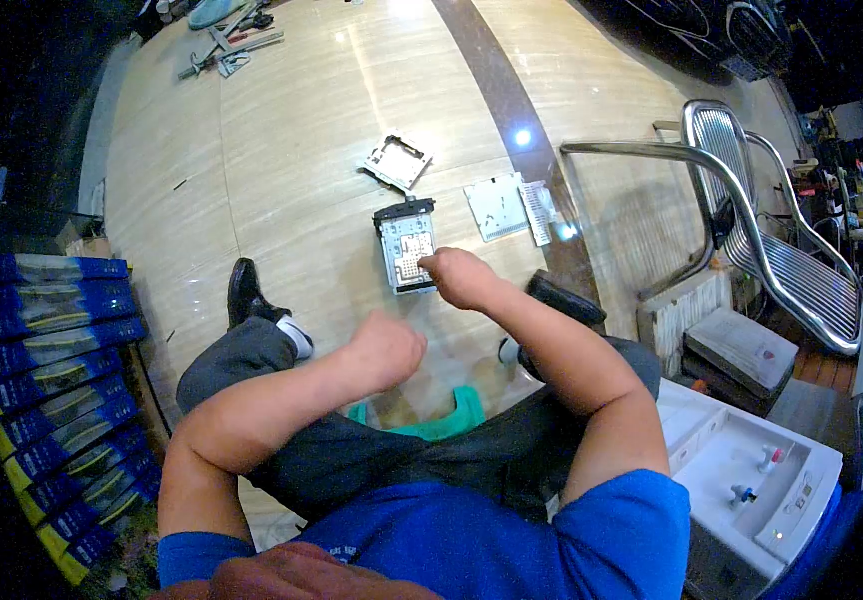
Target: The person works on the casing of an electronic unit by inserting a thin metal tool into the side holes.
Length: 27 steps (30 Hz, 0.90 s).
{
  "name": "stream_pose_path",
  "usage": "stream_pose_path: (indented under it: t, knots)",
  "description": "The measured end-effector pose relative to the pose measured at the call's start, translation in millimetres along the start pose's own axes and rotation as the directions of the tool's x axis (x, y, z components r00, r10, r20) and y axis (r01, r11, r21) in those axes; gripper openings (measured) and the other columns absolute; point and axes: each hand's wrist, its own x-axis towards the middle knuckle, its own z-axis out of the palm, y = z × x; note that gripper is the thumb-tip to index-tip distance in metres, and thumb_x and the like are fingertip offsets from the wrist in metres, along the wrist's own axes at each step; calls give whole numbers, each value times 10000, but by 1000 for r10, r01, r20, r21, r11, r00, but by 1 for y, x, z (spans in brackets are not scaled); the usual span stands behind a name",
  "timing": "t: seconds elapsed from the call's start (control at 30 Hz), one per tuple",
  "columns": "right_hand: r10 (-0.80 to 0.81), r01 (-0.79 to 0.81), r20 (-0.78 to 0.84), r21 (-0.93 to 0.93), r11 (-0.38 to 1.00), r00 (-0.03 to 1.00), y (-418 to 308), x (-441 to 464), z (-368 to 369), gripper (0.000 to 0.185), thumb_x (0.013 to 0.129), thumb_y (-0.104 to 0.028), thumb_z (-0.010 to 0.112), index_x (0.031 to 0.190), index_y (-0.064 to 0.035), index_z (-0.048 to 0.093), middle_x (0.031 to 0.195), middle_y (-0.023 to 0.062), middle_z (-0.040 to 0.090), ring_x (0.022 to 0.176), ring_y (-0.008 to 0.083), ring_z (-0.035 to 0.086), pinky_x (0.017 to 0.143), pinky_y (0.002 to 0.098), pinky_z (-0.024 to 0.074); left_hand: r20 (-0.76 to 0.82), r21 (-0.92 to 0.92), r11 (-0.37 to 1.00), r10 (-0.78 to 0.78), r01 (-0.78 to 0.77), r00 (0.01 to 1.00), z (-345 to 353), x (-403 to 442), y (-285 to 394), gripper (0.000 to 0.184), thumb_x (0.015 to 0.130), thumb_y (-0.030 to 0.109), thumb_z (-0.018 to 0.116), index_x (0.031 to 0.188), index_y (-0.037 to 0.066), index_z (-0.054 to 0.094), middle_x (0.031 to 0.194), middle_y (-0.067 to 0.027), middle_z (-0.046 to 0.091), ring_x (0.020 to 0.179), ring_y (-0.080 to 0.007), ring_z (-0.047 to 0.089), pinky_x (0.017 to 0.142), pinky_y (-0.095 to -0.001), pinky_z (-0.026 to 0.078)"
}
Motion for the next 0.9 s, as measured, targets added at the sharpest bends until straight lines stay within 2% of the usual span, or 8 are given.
stream_pose_path:
  t: [0.03,0.13,0.27,0.33,0.57,0.63,0.77,0.9]
  knots:
    - [-1,1,5,-25,1000,1000,-1,1,0,261,854,-90,550,1085,-26,654,874,233,643,857,414,621,784,486,494,-43,32,999,24,-23,999,3,0,-1,177,862,162,521,925,110,678,849,-79,714,770,-247,697,617,-452,481]
    - [15,-16,-21,-43,999,1000,5,3,5,168,856,-98,524,946,-17,640,822,231,646,841,404,636,769,496,508,-13,22,1000,5,-5,1000,-3,-1,1,177,868,160,518,930,109,676,870,-80,714,797,-247,696,647,-456,480]
    - [61,-63,-21,-52,997,998,4,2,1,153,868,-120,526,881,-17,638,825,229,648,828,404,634,759,499,505,-49,11,1000,7,-6,999,-9,-5,2,177,865,162,522,928,107,677,878,-87,717,811,-256,699,663,-452,487]
    - [69,-71,-34,-59,996,997,2,2,0,154,859,-135,537,853,-23,644,821,225,650,810,401,635,747,499,507,128,-46,998,-32,38,991,-20,-5,4,255,887,158,533,1070,111,703,1070,-83,708,973,-261,678,809,-502,458]
    - [35,-35,-49,-12,999,998,0,-1,-1,199,835,-114,544,962,-50,683,836,221,651,831,388,637,767,486,509,168,-57,997,-43,53,985,-18,-4,3,252,890,149,539,1077,112,703,1096,-91,704,993,-260,673,814,-493,455]
    - [12,-12,-73,-5,1000,997,1,-2,0,238,840,-97,530,1018,-57,681,838,216,655,840,391,637,773,478,510,-77,9,1000,13,-12,997,-1,-3,1,125,818,154,569,843,114,684,824,-89,716,762,-255,698,620,-443,488]
    - [-36,38,-103,17,999,994,0,-2,2,219,842,-89,525,1006,-50,665,838,214,654,841,398,635,777,482,507,-90,16,1000,23,-21,996,-3,-5,0,124,819,159,571,851,116,682,822,-86,713,757,-244,694,612,-435,481]
    - [24,-24,-61,-2,1000,998,7,2,8,191,876,-137,552,986,-24,660,847,228,648,841,407,627,769,489,498,-63,10,1000,28,-27,998,-3,-4,0,130,824,156,567,870,116,682,834,-80,713,764,-240,693,608,-429,476]
